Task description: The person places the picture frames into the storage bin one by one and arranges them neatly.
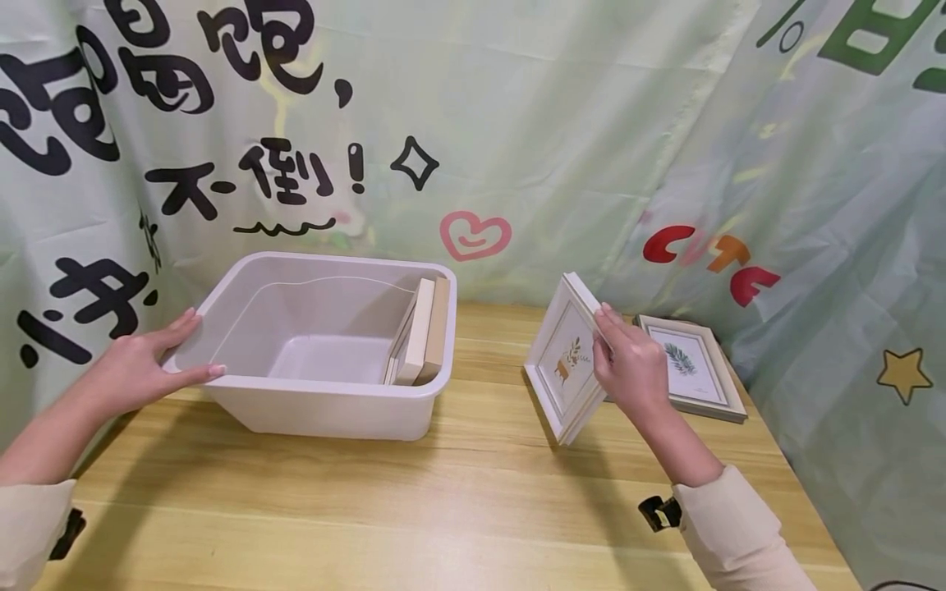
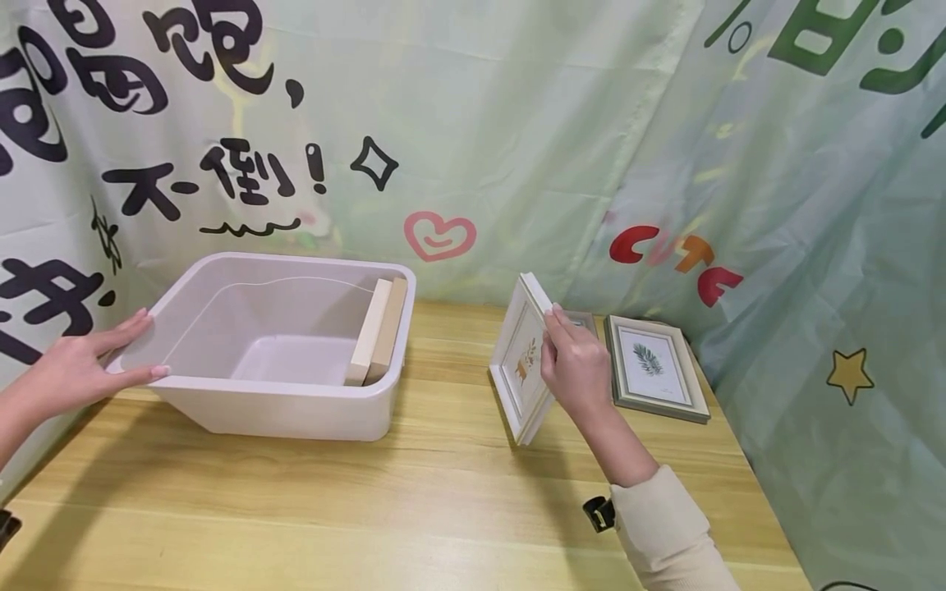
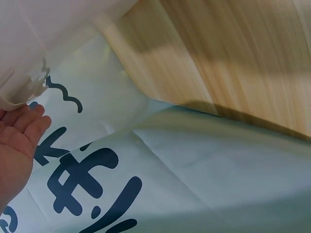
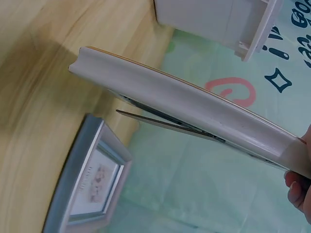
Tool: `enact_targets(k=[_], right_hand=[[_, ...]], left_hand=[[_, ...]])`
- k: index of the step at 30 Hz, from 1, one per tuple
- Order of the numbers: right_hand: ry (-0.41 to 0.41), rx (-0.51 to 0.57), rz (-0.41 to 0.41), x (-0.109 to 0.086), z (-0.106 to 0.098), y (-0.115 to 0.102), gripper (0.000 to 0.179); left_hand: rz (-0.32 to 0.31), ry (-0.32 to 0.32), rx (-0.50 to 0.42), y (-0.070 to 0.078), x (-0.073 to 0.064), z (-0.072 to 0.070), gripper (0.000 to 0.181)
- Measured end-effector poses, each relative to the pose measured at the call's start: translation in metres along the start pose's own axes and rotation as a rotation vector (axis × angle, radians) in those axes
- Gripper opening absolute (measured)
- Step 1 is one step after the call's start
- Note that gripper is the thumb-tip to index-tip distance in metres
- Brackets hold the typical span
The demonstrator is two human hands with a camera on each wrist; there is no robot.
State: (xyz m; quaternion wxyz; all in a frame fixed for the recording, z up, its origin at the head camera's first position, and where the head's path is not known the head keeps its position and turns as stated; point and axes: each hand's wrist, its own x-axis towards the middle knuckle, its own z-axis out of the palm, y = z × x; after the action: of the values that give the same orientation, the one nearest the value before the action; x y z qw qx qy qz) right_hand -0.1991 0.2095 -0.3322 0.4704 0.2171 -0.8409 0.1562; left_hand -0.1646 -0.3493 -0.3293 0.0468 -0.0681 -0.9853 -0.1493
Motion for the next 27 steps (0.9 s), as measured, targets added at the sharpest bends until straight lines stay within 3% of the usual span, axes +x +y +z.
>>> enact_targets(k=[8,18,27], right_hand=[[0.063,-0.008,-0.033,0.012,-0.002,-0.009,0.026],[0.041,0.003,-0.041,0.027,-0.004,-0.018,0.025],[0.049,0.007,-0.020,0.054,-0.012,-0.032,0.024]], left_hand=[[0.003,0.006,0.009,0.000,0.000,0.001,0.090],[0.010,-0.005,0.021,-0.001,0.000,0.000,0.089],[0.013,-0.009,0.023,0.000,0.000,0.000,0.088]])
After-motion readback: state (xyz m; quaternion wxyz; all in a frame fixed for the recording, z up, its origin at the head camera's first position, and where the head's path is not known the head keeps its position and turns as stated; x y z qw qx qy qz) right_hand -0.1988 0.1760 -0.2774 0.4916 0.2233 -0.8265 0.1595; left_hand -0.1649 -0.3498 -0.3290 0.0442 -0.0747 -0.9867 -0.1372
